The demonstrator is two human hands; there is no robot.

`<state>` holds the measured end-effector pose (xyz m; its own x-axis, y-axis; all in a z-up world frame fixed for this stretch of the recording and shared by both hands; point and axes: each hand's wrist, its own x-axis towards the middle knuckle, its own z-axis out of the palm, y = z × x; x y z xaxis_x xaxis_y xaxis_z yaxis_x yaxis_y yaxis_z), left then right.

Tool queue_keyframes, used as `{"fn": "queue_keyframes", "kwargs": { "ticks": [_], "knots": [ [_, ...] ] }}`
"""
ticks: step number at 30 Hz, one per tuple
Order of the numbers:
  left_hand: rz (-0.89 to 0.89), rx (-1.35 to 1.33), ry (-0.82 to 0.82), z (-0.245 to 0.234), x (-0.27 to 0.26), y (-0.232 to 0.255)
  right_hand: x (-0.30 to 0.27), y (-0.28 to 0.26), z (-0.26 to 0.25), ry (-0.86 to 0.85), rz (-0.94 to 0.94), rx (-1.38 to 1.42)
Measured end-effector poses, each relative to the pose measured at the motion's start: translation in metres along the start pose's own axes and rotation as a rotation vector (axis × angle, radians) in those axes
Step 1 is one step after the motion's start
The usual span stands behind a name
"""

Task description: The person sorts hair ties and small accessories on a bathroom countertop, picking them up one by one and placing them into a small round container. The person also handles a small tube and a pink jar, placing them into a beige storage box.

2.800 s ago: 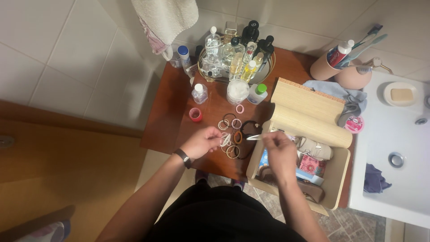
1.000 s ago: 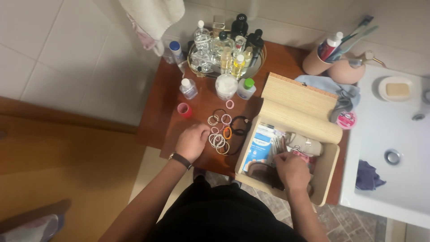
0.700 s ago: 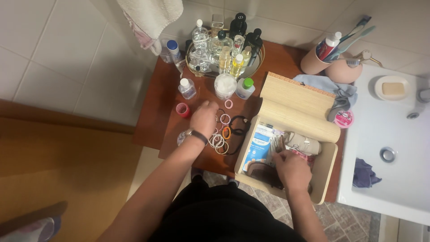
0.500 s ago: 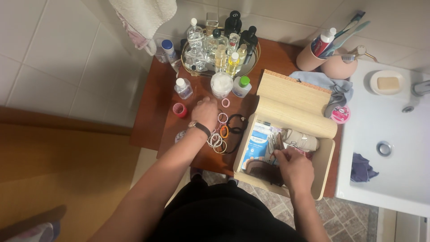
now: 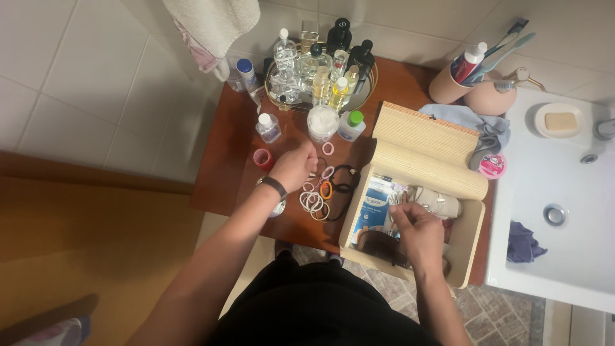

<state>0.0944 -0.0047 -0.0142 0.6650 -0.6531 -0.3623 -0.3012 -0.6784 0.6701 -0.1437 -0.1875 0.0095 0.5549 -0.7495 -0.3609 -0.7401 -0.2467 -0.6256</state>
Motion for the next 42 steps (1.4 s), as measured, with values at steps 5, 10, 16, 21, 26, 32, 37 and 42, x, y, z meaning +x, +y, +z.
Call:
{"fn": "queue_keyframes", "kwargs": {
  "ticks": [5, 10, 16, 21, 26, 32, 37, 42],
  "knots": [
    [0.044, -0.172, 0.118, 0.01, 0.0, -0.022, 0.003, -0.02, 0.01, 0.006, -0.098, 0.118],
    [0.078, -0.303, 0.173, 0.018, -0.007, -0.03, 0.008, -0.034, 0.02, -0.01, -0.154, 0.144],
    [0.128, -0.294, 0.031, 0.025, -0.015, -0.027, 0.007, -0.046, 0.033, -0.05, -0.196, 0.115],
    [0.198, -0.322, -0.051, 0.022, -0.032, -0.009, 0.007, -0.053, 0.045, -0.09, -0.258, 0.078],
    [0.239, -0.211, -0.065, 0.025, -0.048, 0.004, -0.005, -0.071, 0.045, -0.164, -0.308, -0.063],
    [0.264, 0.028, -0.081, 0.023, -0.061, 0.014, -0.012, -0.067, 0.044, -0.251, -0.319, -0.197],
    [0.246, 0.056, -0.055, 0.032, -0.056, -0.003, -0.006, -0.042, 0.023, -0.133, -0.147, -0.03],
    [0.065, -0.059, 0.05, 0.027, -0.051, -0.02, 0.018, 0.021, -0.01, 0.048, 0.111, 0.189]
  ]
}}
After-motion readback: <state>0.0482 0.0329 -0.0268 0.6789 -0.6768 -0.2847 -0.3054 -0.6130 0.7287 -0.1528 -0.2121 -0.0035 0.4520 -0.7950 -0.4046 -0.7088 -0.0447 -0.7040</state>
